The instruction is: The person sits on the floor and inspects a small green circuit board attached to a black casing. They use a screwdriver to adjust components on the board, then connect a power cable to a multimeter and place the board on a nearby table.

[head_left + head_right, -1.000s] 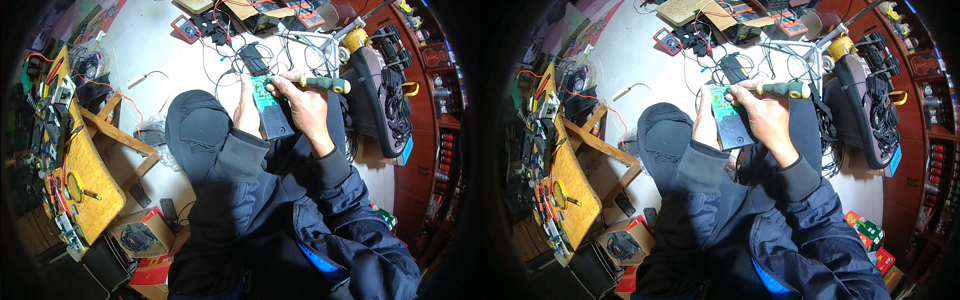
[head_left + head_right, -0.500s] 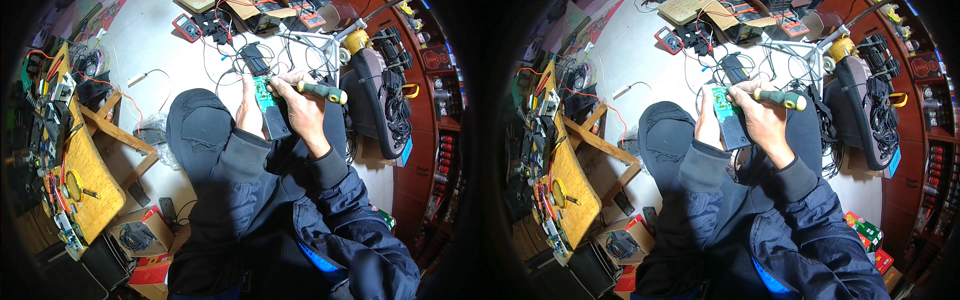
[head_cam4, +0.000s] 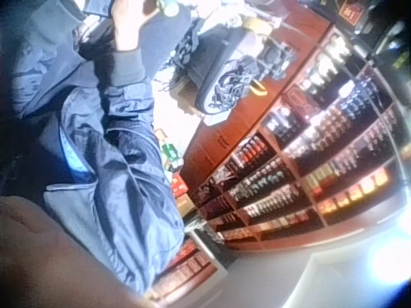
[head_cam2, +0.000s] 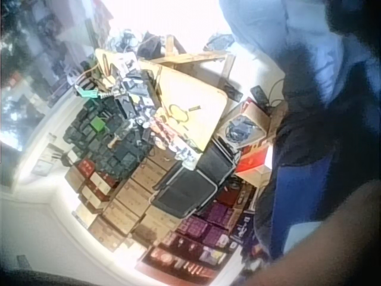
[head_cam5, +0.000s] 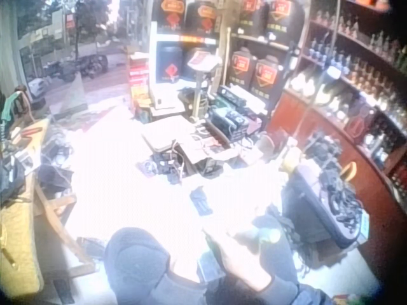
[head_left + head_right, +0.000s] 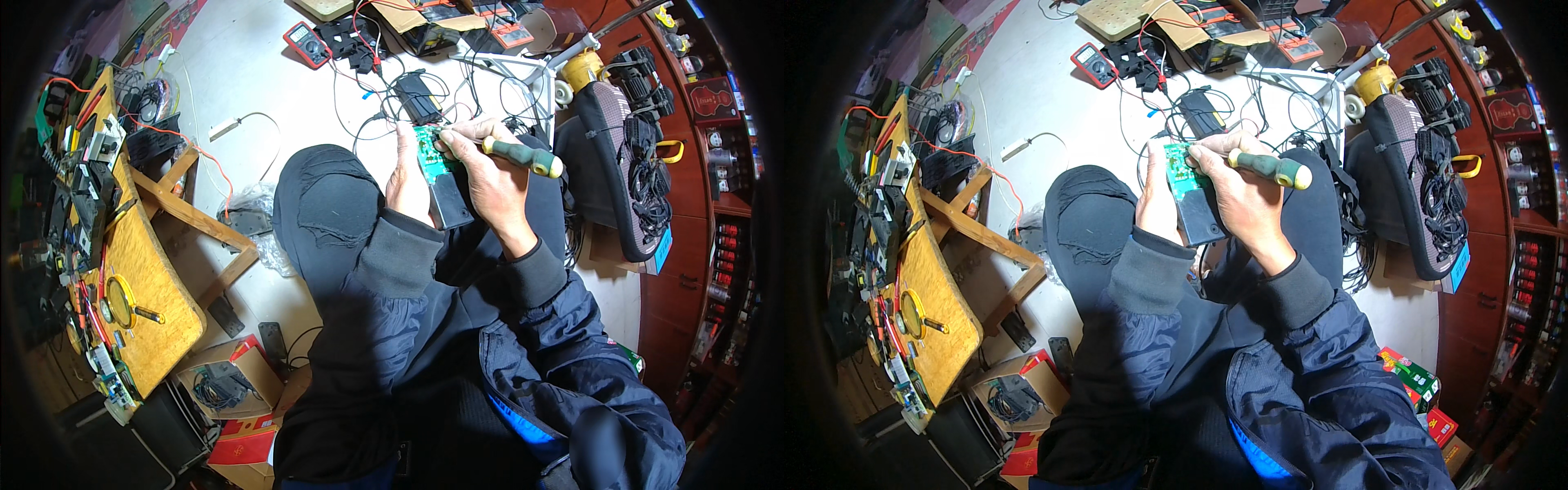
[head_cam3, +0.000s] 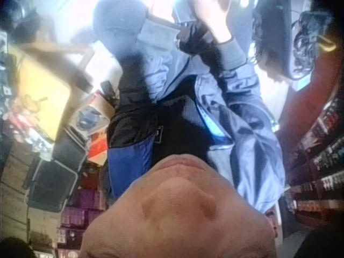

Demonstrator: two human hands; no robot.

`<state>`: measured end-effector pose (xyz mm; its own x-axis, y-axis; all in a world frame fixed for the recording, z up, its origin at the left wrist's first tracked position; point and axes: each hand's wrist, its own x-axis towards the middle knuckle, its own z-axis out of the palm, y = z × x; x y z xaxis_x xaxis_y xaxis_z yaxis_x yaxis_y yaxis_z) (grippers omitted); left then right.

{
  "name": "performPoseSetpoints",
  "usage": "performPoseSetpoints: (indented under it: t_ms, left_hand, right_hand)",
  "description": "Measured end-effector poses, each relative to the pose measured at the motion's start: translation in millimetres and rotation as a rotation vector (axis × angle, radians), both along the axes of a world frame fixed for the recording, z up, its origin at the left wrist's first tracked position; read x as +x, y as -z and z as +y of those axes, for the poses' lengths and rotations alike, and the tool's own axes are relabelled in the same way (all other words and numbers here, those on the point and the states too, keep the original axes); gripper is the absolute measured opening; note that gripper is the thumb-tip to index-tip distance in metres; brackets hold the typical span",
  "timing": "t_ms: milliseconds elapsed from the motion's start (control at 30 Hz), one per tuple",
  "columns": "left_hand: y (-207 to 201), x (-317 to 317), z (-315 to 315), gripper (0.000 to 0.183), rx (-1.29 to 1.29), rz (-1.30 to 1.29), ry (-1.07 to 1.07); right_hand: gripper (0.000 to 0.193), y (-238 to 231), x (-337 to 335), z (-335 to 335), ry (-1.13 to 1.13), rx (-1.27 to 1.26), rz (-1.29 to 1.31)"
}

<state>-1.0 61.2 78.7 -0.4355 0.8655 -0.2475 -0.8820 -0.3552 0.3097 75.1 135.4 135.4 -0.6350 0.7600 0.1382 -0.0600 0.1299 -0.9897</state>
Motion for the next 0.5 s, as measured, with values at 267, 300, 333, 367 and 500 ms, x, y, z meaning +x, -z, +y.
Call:
performPoseSetpoints:
  t_ms: [267,300,333,367,500]
  left_hand:
    - [-20,0,-7,0.070,-0.097,-0.003,-0.022]
    - [-23,0,-7,0.069,-0.081,-0.017,-0.023]
    - [-24,0,-7,0.068,-0.064,-0.032,-0.025]
    - [-24,0,-7,0.067,0.011,-0.028,-0.032]
    - [-20,-2,-6,0.068,-0.023,-0.003,0.002]
  right_hand:
    - [0.016,4,-1,2,0.011,0.091,-0.014]
    - [0.016,4,-1,3,0.011,0.106,-0.019]
    - [0.016,4,-1,3,0.013,0.113,-0.018]
    - [0.015,4,-1,3,0.010,0.124,-0.020]
    - [0.015,3,-2,3,-0.001,0.137,-0.006]
